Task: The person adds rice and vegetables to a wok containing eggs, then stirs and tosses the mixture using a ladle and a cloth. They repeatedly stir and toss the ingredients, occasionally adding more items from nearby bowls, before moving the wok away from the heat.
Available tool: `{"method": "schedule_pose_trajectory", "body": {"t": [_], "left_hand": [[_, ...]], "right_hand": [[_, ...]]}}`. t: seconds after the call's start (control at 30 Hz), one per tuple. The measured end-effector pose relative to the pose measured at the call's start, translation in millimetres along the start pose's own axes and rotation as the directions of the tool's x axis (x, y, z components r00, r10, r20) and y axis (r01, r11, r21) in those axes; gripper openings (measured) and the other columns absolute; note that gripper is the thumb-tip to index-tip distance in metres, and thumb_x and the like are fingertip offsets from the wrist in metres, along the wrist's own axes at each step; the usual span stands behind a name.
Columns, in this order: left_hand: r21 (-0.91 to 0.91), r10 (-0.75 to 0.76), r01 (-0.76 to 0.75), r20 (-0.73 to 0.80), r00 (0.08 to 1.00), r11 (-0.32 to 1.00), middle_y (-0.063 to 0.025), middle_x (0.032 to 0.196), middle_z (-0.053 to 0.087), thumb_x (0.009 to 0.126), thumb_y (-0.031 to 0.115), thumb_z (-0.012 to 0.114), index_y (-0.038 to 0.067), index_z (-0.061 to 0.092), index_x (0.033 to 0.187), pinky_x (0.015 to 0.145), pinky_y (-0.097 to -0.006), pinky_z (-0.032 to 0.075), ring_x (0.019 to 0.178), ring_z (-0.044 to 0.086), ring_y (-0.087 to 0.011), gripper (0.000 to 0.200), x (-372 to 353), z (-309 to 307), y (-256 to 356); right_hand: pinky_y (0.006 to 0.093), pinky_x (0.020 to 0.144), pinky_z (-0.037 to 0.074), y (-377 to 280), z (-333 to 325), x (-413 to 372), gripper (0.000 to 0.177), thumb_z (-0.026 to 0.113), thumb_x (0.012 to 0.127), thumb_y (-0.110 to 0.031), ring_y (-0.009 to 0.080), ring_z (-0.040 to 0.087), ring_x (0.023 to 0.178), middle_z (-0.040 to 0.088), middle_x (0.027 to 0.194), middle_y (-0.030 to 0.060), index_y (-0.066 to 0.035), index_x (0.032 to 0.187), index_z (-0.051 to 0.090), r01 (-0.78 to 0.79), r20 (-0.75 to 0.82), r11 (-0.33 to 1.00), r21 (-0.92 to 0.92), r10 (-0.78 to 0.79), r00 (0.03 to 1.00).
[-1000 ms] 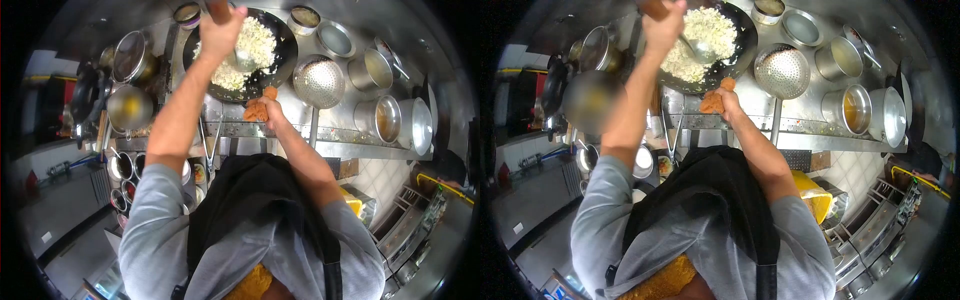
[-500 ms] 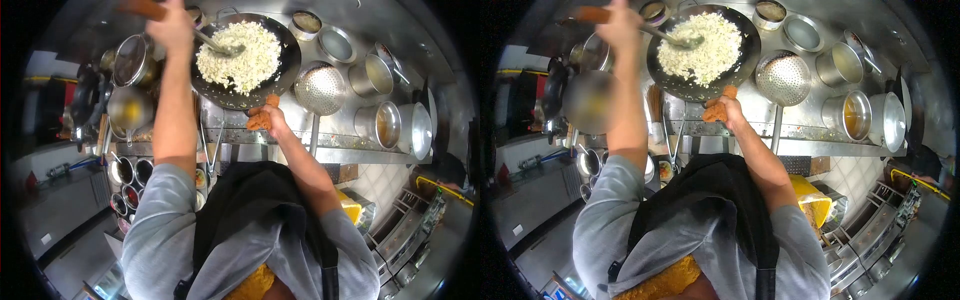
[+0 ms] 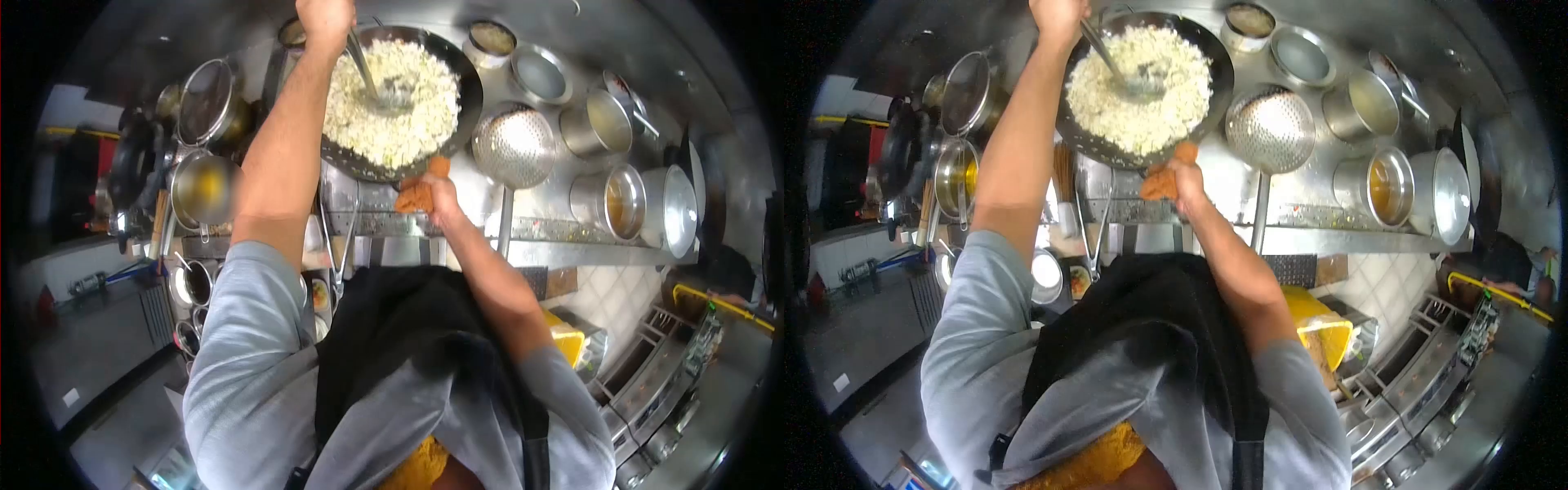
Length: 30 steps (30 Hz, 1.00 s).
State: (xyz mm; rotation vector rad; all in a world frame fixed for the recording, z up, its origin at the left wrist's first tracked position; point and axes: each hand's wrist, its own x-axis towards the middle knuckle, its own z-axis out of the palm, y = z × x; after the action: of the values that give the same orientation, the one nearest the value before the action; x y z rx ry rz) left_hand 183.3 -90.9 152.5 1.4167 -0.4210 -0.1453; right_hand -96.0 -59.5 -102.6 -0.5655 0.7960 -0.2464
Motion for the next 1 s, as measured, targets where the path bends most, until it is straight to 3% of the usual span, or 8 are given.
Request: {"method": "schedule_pose_trajectory", "body": {"t": [0.17,0.23,0.37,0.5,0.73,0.83,0.9,1.0], "left_hand": [[-0.196,0.085,-0.114,-0.149,0.985,0.974,-0.0003,0.061,0.053,0.095,0.024,0.070,0.009,0.059,0.081,0.048,-0.0334,0.042,0.050,0.051,-0.0131,0.024,-17.2,4.6,30.7],[0.296,0.506,-0.434,-0.238,0.829,0.851,-0.0044,0.070,0.062,0.090,0.030,0.076,0.002,0.065,0.089,0.067,-0.0369,0.051,0.070,0.063,-0.0207,0.030,22.0,-2.2,-83.8],[-0.203,0.042,-0.058,-0.080,0.996,0.977,-0.0002,0.055,0.050,0.094,0.027,0.073,0.011,0.053,0.068,0.045,-0.0338,0.042,0.045,0.051,-0.0157,0.036,17.1,-15.0,15.6],[-0.255,0.350,-0.394,-0.202,0.915,0.883,0.0004,0.052,0.048,0.097,0.020,0.069,0.012,0.050,0.070,0.038,-0.0307,0.035,0.039,0.045,-0.0121,0.034,29.2,-45.5,3.1],[-0.236,-0.222,0.207,-0.037,0.974,0.949,0.0052,0.053,0.035,0.098,0.023,0.063,0.013,0.050,0.088,0.036,-0.0326,0.030,0.040,0.034,-0.0134,0.020,28.5,-66.4,16.1],[-0.280,-0.172,0.197,0.112,0.979,0.940,0.0064,0.054,0.032,0.098,0.024,0.063,0.015,0.046,0.087,0.036,-0.0312,0.029,0.040,0.031,-0.0131,0.022,21.9,-86.8,73.5],[-0.324,-0.149,0.207,0.195,0.969,0.923,0.0058,0.053,0.036,0.098,0.023,0.065,0.014,0.049,0.082,0.036,-0.0308,0.031,0.039,0.034,-0.0133,0.024,4.5,-84.9,73.2],[-0.041,0.063,-0.070,-0.165,0.984,0.997,0.0027,0.054,0.046,0.096,0.021,0.069,0.012,0.055,0.076,0.038,-0.0313,0.036,0.041,0.044,-0.0133,0.025,-30.7,-55.0,45.7]], "right_hand": [[0.0522,0.077,0.062,4.1,4.7,2.9,0.030,0.052,0.091,-0.008,0.0401,0.071,0.086,0.067,0.101,0.0278,0.012,0.113,0.051,0.043,-0.060,0.998,0.046,-0.040,0.997],[0.0522,0.074,0.062,1.8,7.3,4.6,0.030,0.053,0.090,-0.007,0.0405,0.071,0.084,0.068,0.098,0.0271,0.012,0.113,0.050,0.033,-0.017,0.996,0.081,-0.031,0.999],[0.0527,0.078,0.061,-2.1,9.4,1.6,0.031,0.052,0.091,-0.009,0.0408,0.071,0.088,0.067,0.101,0.0263,0.012,0.114,0.051,0.048,-0.043,0.998,0.044,-0.046,0.998],[0.0554,0.078,0.060,-2.6,-0.2,8.0,0.032,0.052,0.089,-0.007,0.0422,0.070,0.087,0.067,0.099,0.0265,0.013,0.114,0.049,-0.063,0.028,0.994,0.092,0.061,0.998],[0.0554,0.081,0.060,-13.3,6.8,-77.7,0.037,0.051,0.092,-0.012,0.0418,0.070,0.093,0.068,0.106,0.0268,0.013,0.119,0.054,-0.146,0.036,0.988,0.058,0.144,0.989],[0.0541,0.076,0.060,-5.4,24.4,-134.7,0.039,0.054,0.092,-0.016,0.0407,0.069,0.095,0.067,0.108,0.0256,0.012,0.120,0.054,-0.053,-0.160,0.997,0.056,0.061,0.985],[0.0512,0.082,0.059,-3.5,10.6,-103.3,0.040,0.053,0.094,-0.015,0.0368,0.067,0.104,0.062,0.119,0.0249,0.005,0.128,0.047,-0.183,0.097,0.978,0.097,0.174,0.980],[0.0523,0.081,0.058,19.0,1.5,-59.7,0.047,0.056,0.092,-0.023,0.0390,0.069,0.098,0.066,0.111,0.0243,0.013,0.123,0.054,-0.132,0.169,0.991,-0.027,0.134,0.976]]}}
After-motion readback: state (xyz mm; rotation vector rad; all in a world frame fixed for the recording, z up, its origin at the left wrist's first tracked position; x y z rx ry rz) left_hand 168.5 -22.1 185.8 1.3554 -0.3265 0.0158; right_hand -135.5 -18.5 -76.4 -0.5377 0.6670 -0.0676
